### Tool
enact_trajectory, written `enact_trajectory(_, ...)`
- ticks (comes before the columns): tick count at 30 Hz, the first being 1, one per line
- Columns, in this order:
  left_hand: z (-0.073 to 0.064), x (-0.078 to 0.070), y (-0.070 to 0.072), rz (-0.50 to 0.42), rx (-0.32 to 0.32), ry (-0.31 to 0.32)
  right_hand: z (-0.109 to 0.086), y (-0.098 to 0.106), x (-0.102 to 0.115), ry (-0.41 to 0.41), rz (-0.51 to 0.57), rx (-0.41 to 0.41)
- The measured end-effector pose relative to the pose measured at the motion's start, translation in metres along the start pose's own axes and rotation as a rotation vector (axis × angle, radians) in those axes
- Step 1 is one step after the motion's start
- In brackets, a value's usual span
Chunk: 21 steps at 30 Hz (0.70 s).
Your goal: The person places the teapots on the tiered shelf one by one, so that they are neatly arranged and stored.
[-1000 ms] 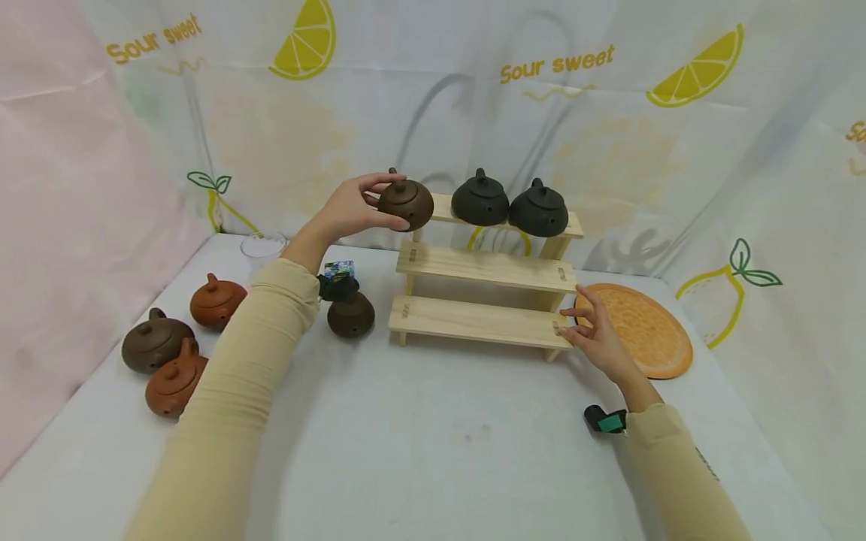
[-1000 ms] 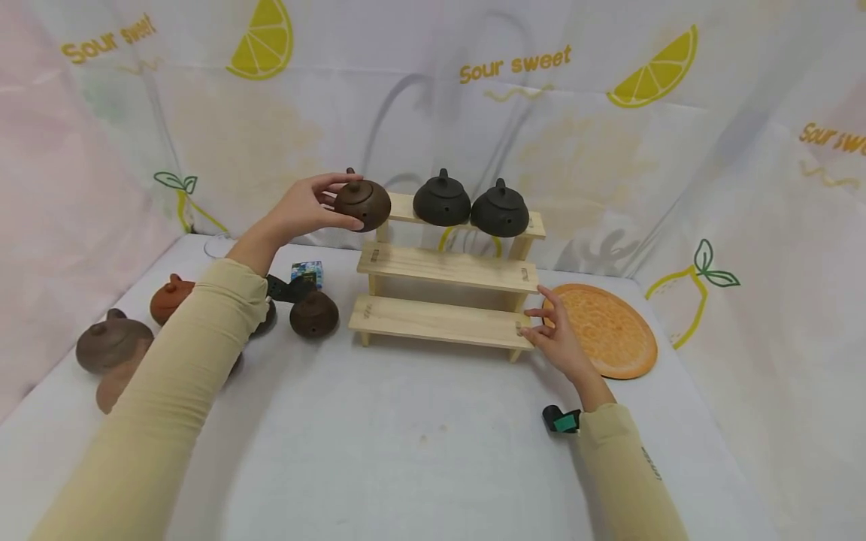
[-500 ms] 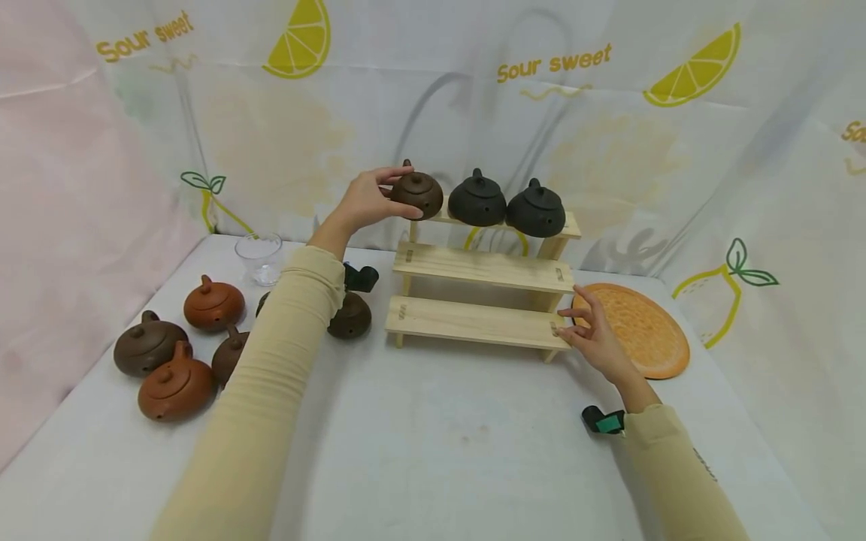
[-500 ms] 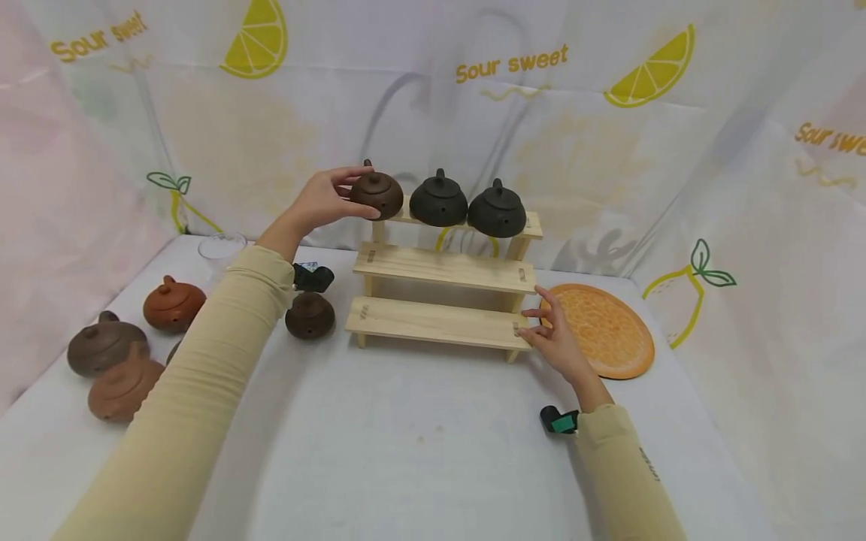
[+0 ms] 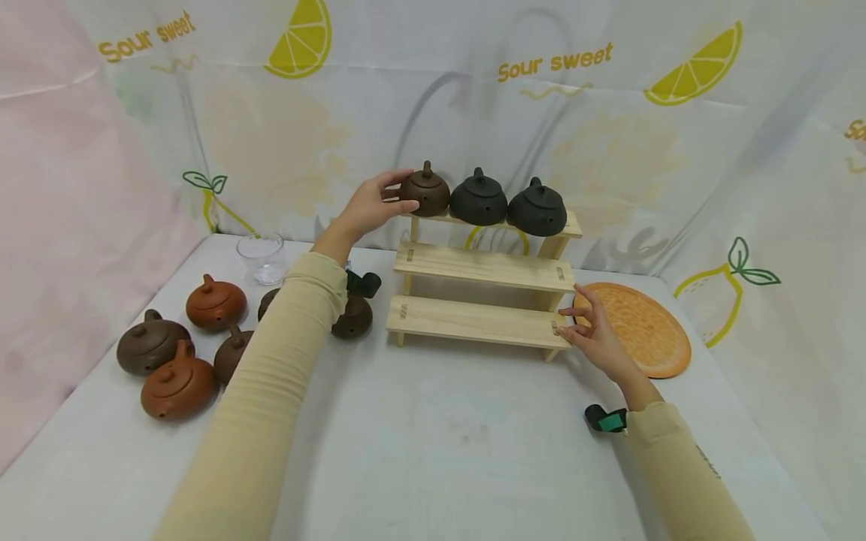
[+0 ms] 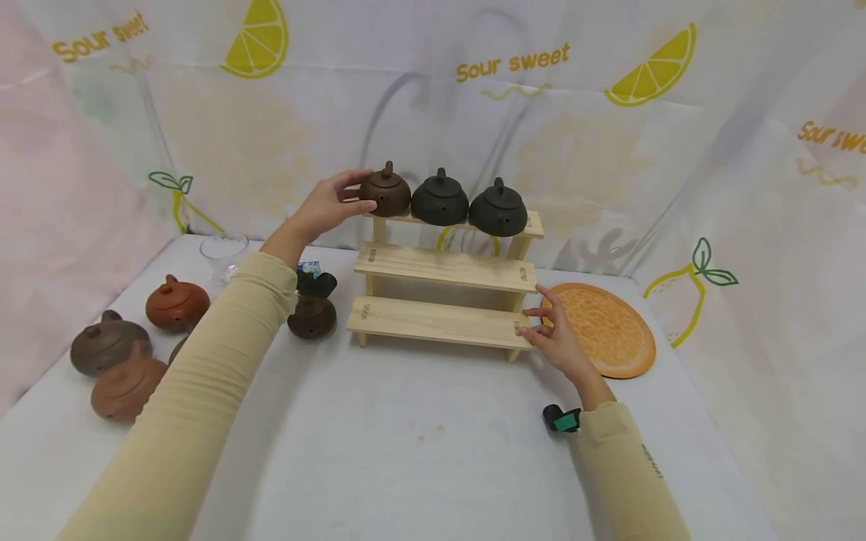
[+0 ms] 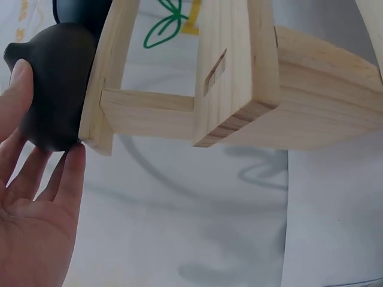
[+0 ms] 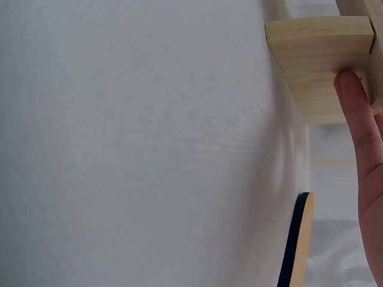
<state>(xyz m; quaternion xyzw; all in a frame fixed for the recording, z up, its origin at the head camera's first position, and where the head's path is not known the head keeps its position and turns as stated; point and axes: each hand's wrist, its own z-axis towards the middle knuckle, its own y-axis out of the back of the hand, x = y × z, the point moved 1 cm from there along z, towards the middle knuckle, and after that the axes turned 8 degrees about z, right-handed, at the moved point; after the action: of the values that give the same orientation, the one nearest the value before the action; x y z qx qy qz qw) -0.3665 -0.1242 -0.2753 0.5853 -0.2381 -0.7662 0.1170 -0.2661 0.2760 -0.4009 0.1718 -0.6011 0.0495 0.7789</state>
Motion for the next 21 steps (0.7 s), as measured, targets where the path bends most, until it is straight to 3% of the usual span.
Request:
enact_trajectory(4,-0.002,0.001,-0.003,-0.026,0.001,-0.005,0.0,0.0,0.0,-0.007,-0.003,-0.001)
enact_trajectory(8,-0.009,0.003,-0.004,-0.047,-0.043,-0.008,0.001,0.0,0.0,-0.019,-0.003,0.0)
enact_trajectory(21,-0.048,0.024,0.003,-0.005,-0.137,0.013,0.001,0.001,-0.003,-0.017,-0.017,-0.012)
